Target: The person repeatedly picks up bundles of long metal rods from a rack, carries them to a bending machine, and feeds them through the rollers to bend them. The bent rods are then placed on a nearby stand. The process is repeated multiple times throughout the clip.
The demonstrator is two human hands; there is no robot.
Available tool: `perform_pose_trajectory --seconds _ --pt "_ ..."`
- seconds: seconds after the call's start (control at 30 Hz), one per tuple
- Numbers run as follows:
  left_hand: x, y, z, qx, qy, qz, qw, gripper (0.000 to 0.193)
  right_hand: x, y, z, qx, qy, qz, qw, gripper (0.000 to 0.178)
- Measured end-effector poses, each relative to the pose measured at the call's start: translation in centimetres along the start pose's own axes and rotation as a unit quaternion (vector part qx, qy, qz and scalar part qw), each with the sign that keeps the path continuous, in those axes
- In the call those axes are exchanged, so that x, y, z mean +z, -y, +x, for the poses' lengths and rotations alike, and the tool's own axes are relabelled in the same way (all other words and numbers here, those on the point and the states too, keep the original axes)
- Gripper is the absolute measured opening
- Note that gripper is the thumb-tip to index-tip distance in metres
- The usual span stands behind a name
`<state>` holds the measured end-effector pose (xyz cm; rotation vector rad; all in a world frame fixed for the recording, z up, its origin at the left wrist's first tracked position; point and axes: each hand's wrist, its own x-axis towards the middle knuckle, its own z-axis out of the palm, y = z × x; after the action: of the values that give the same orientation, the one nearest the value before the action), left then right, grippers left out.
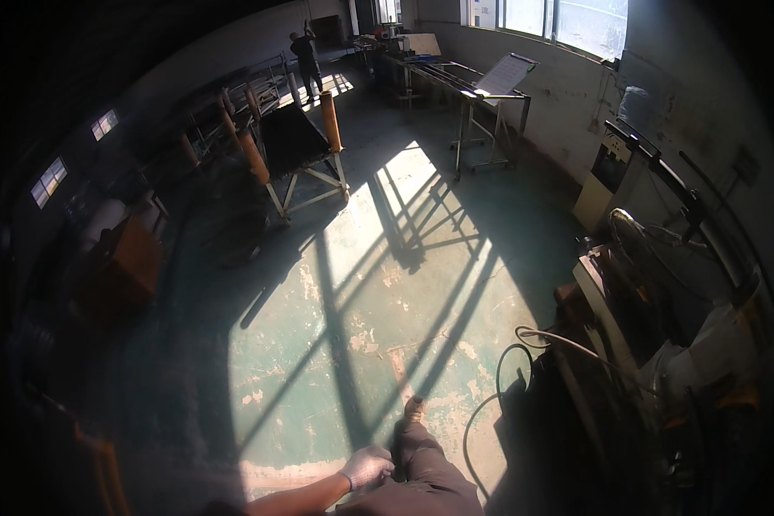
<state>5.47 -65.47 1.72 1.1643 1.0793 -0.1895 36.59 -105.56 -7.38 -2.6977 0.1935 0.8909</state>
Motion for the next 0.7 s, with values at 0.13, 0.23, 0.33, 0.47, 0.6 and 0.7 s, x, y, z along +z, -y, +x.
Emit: perform_pose_trajectory --seconds 0.13,0.23,0.33,0.47,0.6,0.7 --pt "-6.6 -7.0 5.0 0.153 -0.045 0.197 0.967 0.025 3.2 14.2 3.4 0.004 0.047 -0.059 0.997 0.035" --pt "-13.4 -15.9 7.1 0.047 -0.084 0.128 0.987 0.046 2.8 26.5 5.8 -0.029 0.063 -0.072 0.995 0.036" --pt "-21.5 -24.6 8.6 0.134 -0.191 0.253 0.939 0.041 1.3 42.5 7.9 -0.076 0.086 -0.060 0.992 0.038" --pt "-30.9 -30.1 13.7 0.206 -0.291 -0.033 0.934 0.032 2.7 69.3 9.6 -0.246 0.052 -0.040 0.967 0.045" --pt "-38.9 -29.1 21.1 0.231 -0.294 -0.006 0.927 0.022 7.0 90.7 6.4 -0.438 0.049 0.009 0.898 0.048" --pt "-46.5 -29.7 26.5 0.248 -0.269 -0.017 0.930 0.017 11.9 101.9 3.5 -0.490 0.071 -0.019 0.868 0.049"
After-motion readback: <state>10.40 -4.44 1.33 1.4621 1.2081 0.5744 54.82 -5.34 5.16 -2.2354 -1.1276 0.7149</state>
